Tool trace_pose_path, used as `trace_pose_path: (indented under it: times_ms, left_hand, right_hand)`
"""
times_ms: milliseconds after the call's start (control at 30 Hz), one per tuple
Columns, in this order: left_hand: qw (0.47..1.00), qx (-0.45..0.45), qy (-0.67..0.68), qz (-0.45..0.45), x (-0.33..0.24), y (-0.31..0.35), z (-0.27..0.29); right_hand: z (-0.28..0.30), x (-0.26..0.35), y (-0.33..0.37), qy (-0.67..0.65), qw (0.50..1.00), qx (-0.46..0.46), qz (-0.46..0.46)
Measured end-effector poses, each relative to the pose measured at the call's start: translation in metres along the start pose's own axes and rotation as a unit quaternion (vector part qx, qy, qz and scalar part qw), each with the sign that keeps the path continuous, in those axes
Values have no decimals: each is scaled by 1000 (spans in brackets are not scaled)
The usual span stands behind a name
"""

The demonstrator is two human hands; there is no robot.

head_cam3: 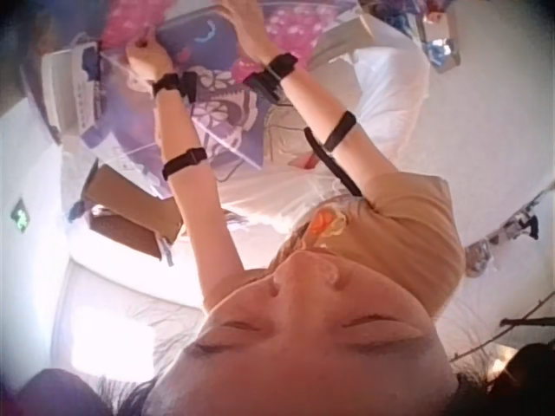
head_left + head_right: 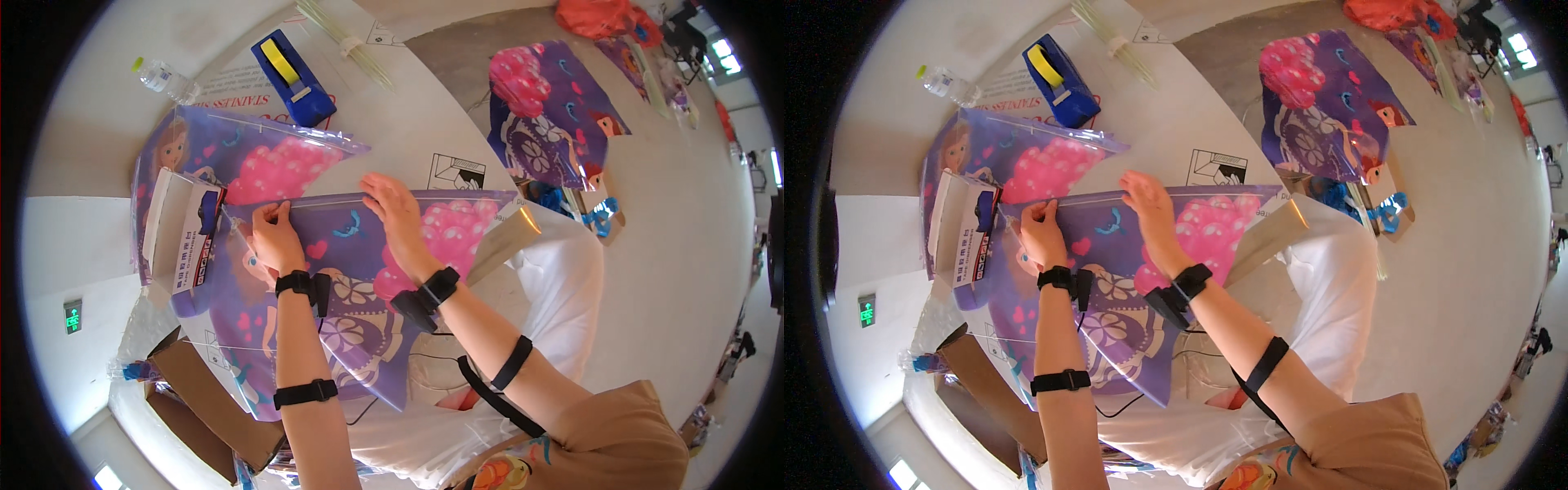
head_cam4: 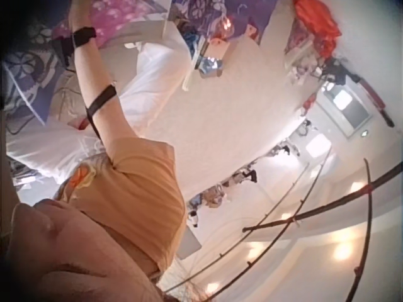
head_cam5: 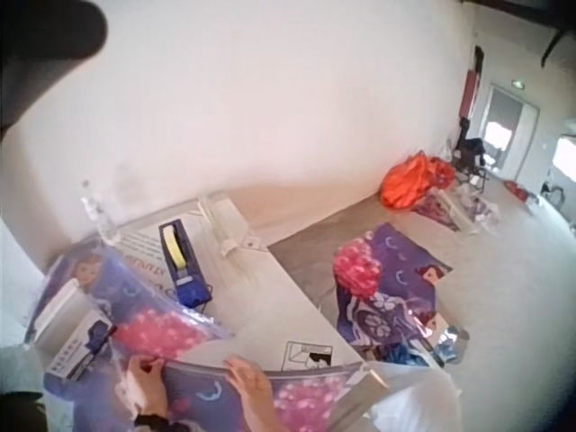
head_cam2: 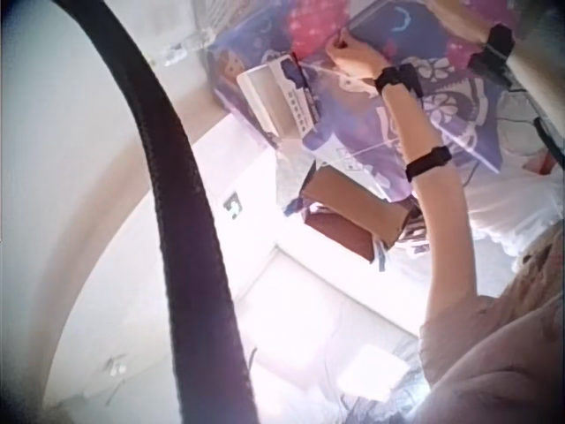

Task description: Assembling a colorful kite by attaching the frame and string.

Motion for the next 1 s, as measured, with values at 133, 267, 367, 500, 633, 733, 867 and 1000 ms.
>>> trace_pose_path:
  times_ms: [133,267,367,500,633,733,867,1000]
  left_hand:
    - [1000,1,16,-3,2,-2,-2]
    - [1000,-4,-1,-22,8,-6,2]
    - [1000,-7,4,-23,5,-4,-2]
    - [999,-10,32,8,-3,0,1]
    - [1000,-9,14,12,-9,0,7]
    - [999,-26,-24,-5,-10,3,10]
    - [1000,-8,8,12,-8,6,1]
    - [997,3,71,8,-3,-1,-1]
  right_hand:
    - [41,0,10,-53,999,-7,1]
    - [101,27,28,225,962,-92,125]
    - [163,47,32,-4,986,-142,82]
    - [206,63,34,37,967,-236,89]
    - [164,75,34,137,936,-300,121]
    - [60,69,26,201,965,-78,147]
    - [-65,4,-8,117,986,116,3]
    - [-106,-45,-20,-90,985,100,-111]
Point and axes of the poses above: each hand's wrist, its own y-axis away from the middle knuckle, its own z-axis out of the back of the hand, x = y × z, the point moved 4 cm from there along -y, towards the middle knuckle, and after that the axes turned 14 degrees about y, right-handed, at the moved point
